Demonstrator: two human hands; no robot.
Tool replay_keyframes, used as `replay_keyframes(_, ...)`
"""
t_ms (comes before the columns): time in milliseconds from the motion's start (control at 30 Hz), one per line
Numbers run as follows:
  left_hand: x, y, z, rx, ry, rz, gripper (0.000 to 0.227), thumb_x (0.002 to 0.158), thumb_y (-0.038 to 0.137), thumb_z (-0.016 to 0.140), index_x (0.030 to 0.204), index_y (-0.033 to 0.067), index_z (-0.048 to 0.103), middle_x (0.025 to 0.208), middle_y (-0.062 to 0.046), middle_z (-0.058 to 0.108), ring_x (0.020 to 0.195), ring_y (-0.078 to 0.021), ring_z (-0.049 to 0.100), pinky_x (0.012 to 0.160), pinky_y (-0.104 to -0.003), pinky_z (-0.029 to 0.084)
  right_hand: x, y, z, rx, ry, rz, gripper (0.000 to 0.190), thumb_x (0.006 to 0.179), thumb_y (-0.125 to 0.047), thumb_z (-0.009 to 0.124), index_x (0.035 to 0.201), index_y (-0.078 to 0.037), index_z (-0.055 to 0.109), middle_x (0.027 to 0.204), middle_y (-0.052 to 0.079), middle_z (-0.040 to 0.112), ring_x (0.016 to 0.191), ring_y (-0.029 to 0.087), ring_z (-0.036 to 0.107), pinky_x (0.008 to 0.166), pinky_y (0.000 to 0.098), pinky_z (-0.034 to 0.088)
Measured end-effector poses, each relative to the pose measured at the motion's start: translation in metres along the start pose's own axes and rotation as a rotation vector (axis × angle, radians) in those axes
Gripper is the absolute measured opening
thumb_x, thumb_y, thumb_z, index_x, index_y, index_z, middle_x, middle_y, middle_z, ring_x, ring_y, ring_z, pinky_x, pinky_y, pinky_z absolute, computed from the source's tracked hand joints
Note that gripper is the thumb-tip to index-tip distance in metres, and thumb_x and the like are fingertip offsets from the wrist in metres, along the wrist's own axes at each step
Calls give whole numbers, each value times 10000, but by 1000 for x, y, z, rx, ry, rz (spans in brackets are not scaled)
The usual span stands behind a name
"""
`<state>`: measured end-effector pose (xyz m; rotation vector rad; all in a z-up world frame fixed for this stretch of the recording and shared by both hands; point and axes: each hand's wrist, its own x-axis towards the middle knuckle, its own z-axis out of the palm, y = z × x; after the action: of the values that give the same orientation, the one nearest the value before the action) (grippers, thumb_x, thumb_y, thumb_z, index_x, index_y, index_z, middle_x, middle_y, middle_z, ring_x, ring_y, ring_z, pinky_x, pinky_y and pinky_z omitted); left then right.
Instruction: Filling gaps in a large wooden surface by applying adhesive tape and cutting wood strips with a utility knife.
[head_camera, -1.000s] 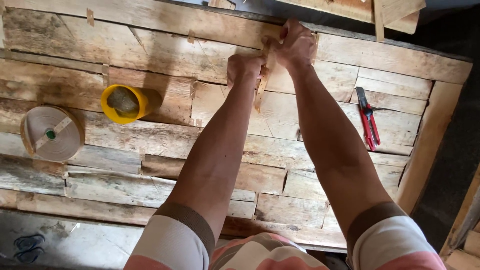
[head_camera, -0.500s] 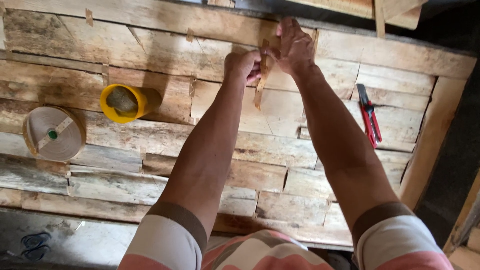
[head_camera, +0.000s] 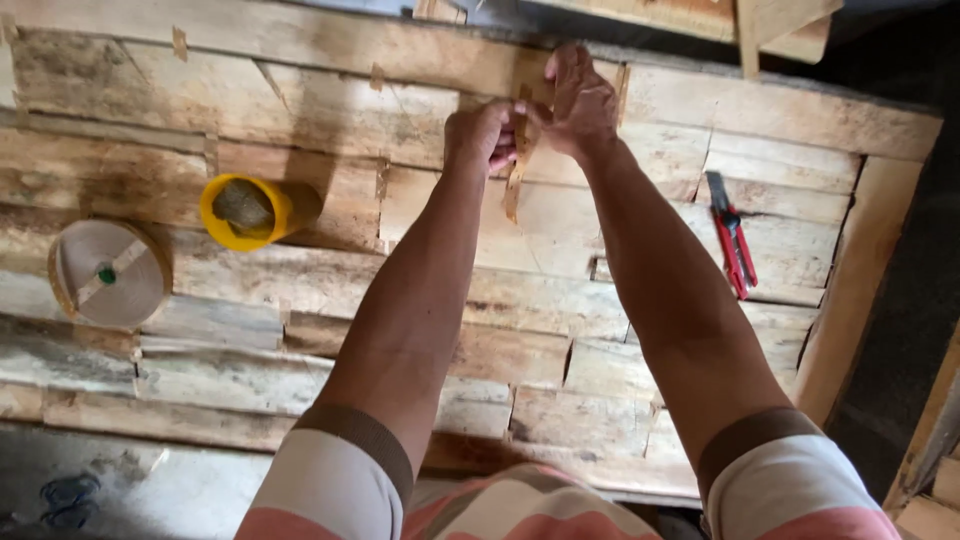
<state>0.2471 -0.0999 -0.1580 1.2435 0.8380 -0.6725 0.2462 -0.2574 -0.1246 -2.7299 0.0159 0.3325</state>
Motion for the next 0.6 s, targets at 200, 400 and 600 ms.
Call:
replay_keyframes(200, 4, -1, -1, 42, 14, -24, 201, 838, 159, 688, 855, -38, 727, 755, -174, 772, 551, -228, 719, 451, -306, 592, 1, -14, -13, -6, -37, 62, 642, 851, -482, 827, 1221, -86, 484, 1128, 85, 559, 1002, 241, 590, 841, 350, 566)
replay_keyframes(400, 8, -4, -3, 75, -1, -1, 142, 796, 102, 758, 830, -32, 725, 746, -155, 768, 564, -217, 737, 479, -308, 596, -32, 42, -28, 486, 39, -55, 393, 1045, -271, 704, 1334, -61, 540, 1199, 117, 646, 1088, 212, 656, 914, 325, 580)
replay_keyframes(600, 14, -12, -6, -2, -72, 26, 71, 780, 27, 769, 836, -10, 746, 770, -168, 793, 620, -205, 771, 521, -290, 599, -170, 70, -82, 17, 459, 172, 242, 977, -186, 805, 1143, -56, 686, 1169, 144, 638, 1031, 299, 629, 872, 432, 550)
